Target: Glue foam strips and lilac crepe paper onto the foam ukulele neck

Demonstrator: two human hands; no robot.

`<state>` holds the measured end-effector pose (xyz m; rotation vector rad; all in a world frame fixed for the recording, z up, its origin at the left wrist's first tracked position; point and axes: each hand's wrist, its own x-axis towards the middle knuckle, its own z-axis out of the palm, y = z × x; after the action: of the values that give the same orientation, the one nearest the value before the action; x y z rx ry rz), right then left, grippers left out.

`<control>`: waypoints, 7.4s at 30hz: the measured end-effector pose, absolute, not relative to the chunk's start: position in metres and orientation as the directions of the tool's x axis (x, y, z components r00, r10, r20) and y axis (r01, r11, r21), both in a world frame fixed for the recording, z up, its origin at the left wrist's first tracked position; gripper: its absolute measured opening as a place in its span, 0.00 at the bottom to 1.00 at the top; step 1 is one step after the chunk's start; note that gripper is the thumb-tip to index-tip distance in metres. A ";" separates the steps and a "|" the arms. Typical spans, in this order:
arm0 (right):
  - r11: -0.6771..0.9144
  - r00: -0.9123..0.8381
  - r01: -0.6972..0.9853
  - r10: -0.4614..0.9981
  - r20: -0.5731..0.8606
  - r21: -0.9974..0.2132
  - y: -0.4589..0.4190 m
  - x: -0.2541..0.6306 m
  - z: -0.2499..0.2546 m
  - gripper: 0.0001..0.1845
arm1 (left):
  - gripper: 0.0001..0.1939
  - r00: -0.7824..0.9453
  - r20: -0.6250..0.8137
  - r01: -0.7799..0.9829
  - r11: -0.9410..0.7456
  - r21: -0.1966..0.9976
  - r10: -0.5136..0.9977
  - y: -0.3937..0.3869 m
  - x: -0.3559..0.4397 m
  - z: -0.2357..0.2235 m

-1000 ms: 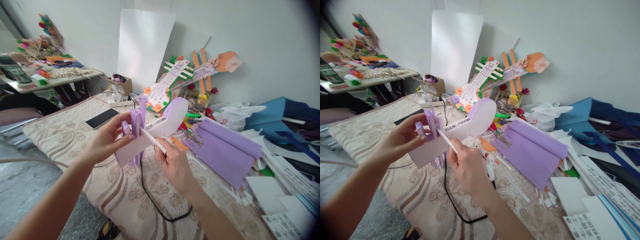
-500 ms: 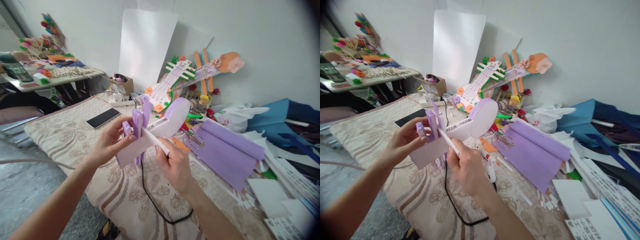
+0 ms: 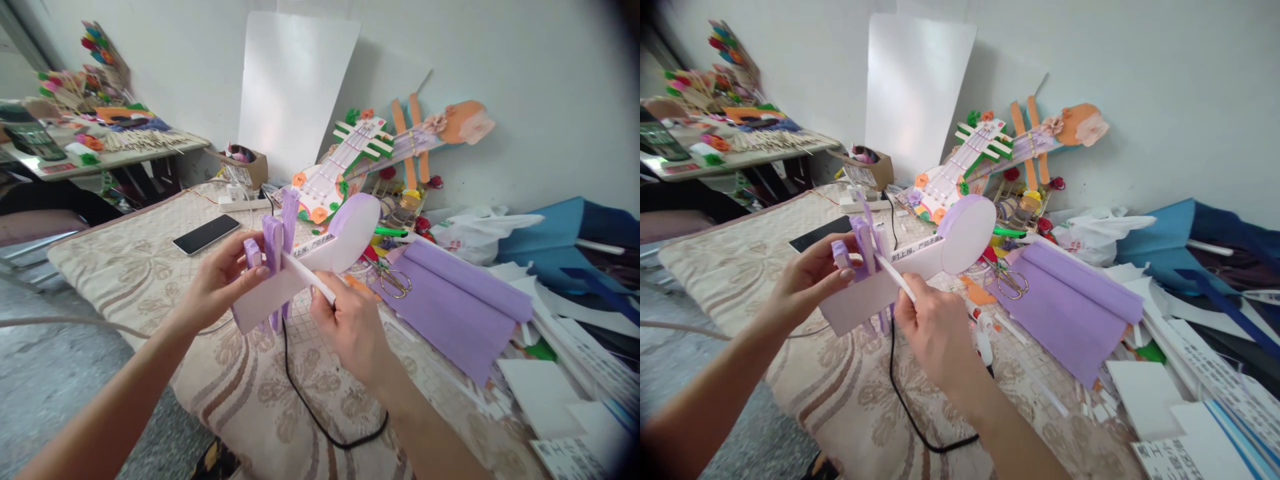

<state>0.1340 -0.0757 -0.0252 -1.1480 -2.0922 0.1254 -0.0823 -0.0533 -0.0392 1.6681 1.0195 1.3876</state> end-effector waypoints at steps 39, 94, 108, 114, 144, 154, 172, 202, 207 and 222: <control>0.365 -0.292 0.551 0.927 0.236 -0.751 -0.094 0.150 -0.026 0.16 | 0.18 -0.046 0.602 0.335 -0.555 0.761 0.797 -0.092 -0.050 -0.072; 0.546 -0.249 0.672 0.803 0.542 -0.500 -0.127 0.157 -0.114 0.32 | 0.20 -0.242 0.543 0.256 -0.487 0.835 0.804 -0.090 -0.092 -0.091; 0.462 -0.181 0.664 0.862 0.474 -0.588 -0.134 0.158 -0.117 0.32 | 0.22 -0.016 0.853 0.549 -0.708 0.444 0.522 -0.096 -0.088 -0.088; 0.394 -0.221 0.690 0.913 0.342 -0.607 -0.133 0.160 -0.133 0.22 | 0.19 0.157 0.935 0.655 -0.742 0.144 0.319 -0.100 -0.084 -0.102; 0.051 -0.079 0.173 0.996 0.038 -0.984 -0.108 0.174 -0.102 0.18 | 0.10 0.494 0.840 0.688 -0.691 -0.222 0.222 -0.114 -0.101 -0.109; 0.136 -0.367 0.321 0.930 0.009 -0.937 -0.094 0.143 -0.061 0.25 | 0.13 0.563 0.797 0.691 -0.652 -0.311 0.217 -0.117 -0.108 -0.129; -0.067 -0.323 0.116 0.941 -0.101 -0.991 -0.075 0.128 -0.090 0.19 | 0.16 0.510 0.810 0.720 -0.660 -0.216 0.290 -0.114 -0.116 -0.123; 0.099 -0.210 -0.161 0.969 0.133 -0.982 -0.004 0.079 -0.080 0.17 | 0.30 0.099 0.614 0.881 -0.356 0.312 0.783 -0.061 -0.124 -0.030; 0.167 -0.288 -0.105 0.938 0.191 -0.980 -0.002 0.078 -0.071 0.17 | 0.28 0.166 0.299 0.845 -0.292 0.447 0.940 -0.031 -0.129 -0.018; 0.552 -0.302 0.509 0.833 0.464 -0.660 -0.066 0.124 -0.068 0.05 | 0.29 -0.266 0.299 0.245 -0.235 0.940 0.916 -0.004 -0.152 -0.018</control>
<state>0.1237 -0.0655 -0.0683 -1.0825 -1.9725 0.5030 -0.1518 -0.0037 -0.0177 1.4186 1.4573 1.5439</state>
